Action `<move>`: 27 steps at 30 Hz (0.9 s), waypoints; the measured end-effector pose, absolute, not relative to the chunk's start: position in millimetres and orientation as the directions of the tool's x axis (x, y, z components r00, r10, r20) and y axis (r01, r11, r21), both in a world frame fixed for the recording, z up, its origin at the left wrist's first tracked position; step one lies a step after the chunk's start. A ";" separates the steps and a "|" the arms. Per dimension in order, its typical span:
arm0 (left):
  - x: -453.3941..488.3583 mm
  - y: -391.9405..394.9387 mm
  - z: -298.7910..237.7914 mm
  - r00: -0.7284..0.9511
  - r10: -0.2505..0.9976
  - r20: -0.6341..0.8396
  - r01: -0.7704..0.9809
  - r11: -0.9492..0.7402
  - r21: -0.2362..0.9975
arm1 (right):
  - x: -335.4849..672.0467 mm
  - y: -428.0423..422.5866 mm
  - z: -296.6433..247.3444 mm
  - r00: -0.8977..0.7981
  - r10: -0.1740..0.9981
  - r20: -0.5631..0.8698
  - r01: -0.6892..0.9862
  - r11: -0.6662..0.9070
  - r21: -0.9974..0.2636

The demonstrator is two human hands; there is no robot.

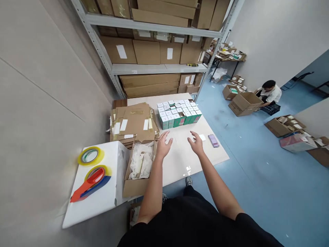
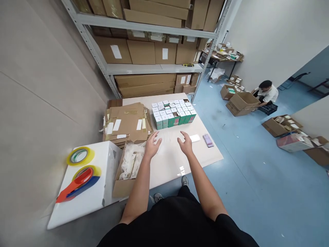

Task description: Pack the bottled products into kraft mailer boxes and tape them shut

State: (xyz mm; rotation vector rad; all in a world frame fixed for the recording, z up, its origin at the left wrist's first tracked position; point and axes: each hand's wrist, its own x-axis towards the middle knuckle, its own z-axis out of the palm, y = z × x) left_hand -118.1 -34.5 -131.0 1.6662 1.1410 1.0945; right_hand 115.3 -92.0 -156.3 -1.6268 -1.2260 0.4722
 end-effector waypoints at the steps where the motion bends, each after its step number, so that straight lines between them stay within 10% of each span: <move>1: -111.3 -30.8 -130.5 0.219 0.955 0.202 0.253 -0.256 0.933 | 121.1 -87.1 -157.6 0.411 0.881 0.235 0.473 0.014 -0.881; 27: -60.6 141.4 -195.6 -0.151 0.984 -0.098 0.511 0.163 0.844 | 149.9 181.5 -246.7 -0.003 1.000 -0.003 0.304 -0.002 -0.953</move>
